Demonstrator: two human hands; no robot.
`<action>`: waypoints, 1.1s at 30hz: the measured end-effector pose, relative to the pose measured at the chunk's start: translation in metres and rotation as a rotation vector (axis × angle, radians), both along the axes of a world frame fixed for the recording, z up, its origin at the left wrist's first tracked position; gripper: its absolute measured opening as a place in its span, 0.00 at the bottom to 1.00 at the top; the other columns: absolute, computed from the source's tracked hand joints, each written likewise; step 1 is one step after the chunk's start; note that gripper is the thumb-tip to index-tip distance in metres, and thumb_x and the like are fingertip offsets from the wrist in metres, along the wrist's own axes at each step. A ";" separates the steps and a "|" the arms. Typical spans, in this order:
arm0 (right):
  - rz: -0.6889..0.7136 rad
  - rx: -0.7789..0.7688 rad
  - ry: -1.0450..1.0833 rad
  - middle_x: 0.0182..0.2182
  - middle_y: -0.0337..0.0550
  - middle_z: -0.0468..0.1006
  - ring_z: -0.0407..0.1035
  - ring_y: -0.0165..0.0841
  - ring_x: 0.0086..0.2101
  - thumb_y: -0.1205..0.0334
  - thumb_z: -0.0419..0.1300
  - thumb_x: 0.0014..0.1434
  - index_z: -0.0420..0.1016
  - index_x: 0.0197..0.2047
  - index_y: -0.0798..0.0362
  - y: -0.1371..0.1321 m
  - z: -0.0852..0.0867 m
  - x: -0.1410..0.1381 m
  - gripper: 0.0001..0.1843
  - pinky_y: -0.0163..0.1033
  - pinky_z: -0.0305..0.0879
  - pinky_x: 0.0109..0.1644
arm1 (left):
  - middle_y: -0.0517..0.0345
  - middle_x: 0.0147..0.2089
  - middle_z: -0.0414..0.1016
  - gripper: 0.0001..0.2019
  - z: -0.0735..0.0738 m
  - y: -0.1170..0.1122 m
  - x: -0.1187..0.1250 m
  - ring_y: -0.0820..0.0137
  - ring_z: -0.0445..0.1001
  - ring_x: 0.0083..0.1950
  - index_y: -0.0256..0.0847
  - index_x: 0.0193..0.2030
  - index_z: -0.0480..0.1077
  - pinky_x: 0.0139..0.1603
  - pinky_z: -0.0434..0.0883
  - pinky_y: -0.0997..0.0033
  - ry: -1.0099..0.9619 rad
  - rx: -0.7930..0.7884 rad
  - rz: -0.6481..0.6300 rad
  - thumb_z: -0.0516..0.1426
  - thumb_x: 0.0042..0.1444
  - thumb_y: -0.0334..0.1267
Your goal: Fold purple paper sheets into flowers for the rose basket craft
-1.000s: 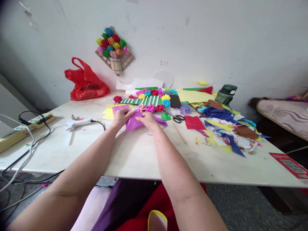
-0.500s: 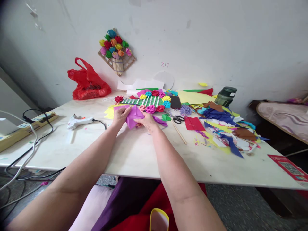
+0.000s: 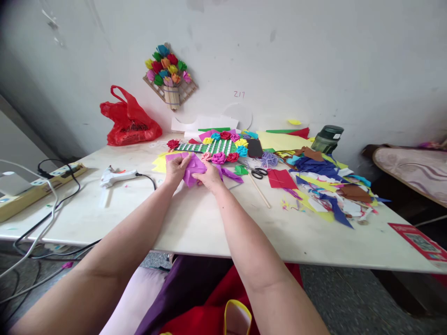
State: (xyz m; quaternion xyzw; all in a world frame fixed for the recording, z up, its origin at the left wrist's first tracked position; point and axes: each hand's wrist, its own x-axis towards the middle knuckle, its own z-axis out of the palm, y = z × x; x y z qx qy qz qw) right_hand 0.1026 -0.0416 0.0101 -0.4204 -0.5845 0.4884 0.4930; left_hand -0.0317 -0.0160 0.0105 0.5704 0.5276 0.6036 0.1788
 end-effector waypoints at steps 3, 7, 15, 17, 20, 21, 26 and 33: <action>0.023 -0.012 0.066 0.25 0.36 0.73 0.67 0.28 0.22 0.61 0.66 0.39 0.66 0.44 0.55 -0.001 0.000 -0.002 0.27 0.33 0.64 0.21 | 0.65 0.16 0.46 0.24 0.003 -0.003 0.001 0.79 0.45 0.20 0.40 0.14 0.49 0.19 0.45 0.73 -0.063 0.001 0.056 0.55 0.47 0.53; 0.097 -0.060 0.048 0.20 0.38 0.72 0.65 0.27 0.20 0.57 0.64 0.41 0.70 0.32 0.56 -0.002 -0.001 -0.003 0.15 0.29 0.55 0.16 | 0.65 0.16 0.45 0.24 0.007 -0.006 0.002 0.79 0.45 0.20 0.40 0.14 0.48 0.20 0.46 0.74 -0.120 0.011 0.123 0.55 0.48 0.52; 0.050 -0.071 -0.032 0.14 0.35 0.70 0.63 0.25 0.17 0.69 0.60 0.38 0.69 0.22 0.56 0.000 -0.004 -0.006 0.04 0.28 0.55 0.19 | 0.65 0.16 0.45 0.24 0.007 -0.009 0.007 0.79 0.45 0.20 0.40 0.15 0.50 0.19 0.46 0.74 -0.135 -0.002 0.113 0.55 0.48 0.52; 0.039 -0.019 -0.030 0.14 0.34 0.70 0.63 0.25 0.18 0.70 0.60 0.37 0.69 0.22 0.56 0.001 -0.003 -0.005 0.04 0.30 0.59 0.22 | 0.65 0.16 0.45 0.24 0.008 -0.009 0.007 0.79 0.45 0.19 0.40 0.15 0.49 0.18 0.46 0.74 -0.163 -0.012 0.050 0.55 0.47 0.52; 0.035 0.021 -0.042 0.16 0.35 0.71 0.64 0.26 0.19 0.68 0.61 0.38 0.69 0.23 0.56 0.000 0.002 -0.001 0.05 0.30 0.58 0.23 | 0.66 0.17 0.46 0.23 0.007 -0.008 0.007 0.80 0.46 0.19 0.40 0.17 0.49 0.17 0.45 0.75 -0.213 -0.026 -0.040 0.56 0.47 0.52; 0.046 0.024 -0.044 0.16 0.35 0.71 0.65 0.27 0.20 0.67 0.61 0.38 0.69 0.24 0.56 -0.001 0.004 0.001 0.06 0.30 0.58 0.23 | 0.67 0.17 0.46 0.23 0.006 -0.007 0.007 0.80 0.46 0.19 0.40 0.17 0.49 0.17 0.46 0.76 -0.223 -0.032 -0.068 0.56 0.46 0.52; 0.088 0.021 -0.083 0.16 0.34 0.70 0.59 0.23 0.15 0.66 0.59 0.41 0.67 0.28 0.55 -0.004 0.011 0.011 0.08 0.28 0.49 0.17 | 0.68 0.17 0.52 0.20 0.003 -0.005 0.006 0.81 0.52 0.18 0.40 0.21 0.54 0.16 0.49 0.78 -0.290 -0.067 -0.215 0.58 0.43 0.52; 0.038 0.042 -0.134 0.18 0.34 0.70 0.60 0.24 0.17 0.66 0.58 0.45 0.64 0.42 0.55 0.000 0.012 0.015 0.18 0.27 0.51 0.17 | 0.64 0.23 0.66 0.17 0.001 -0.003 0.011 0.80 0.61 0.22 0.36 0.29 0.66 0.22 0.60 0.79 -0.445 -0.082 -0.324 0.62 0.40 0.48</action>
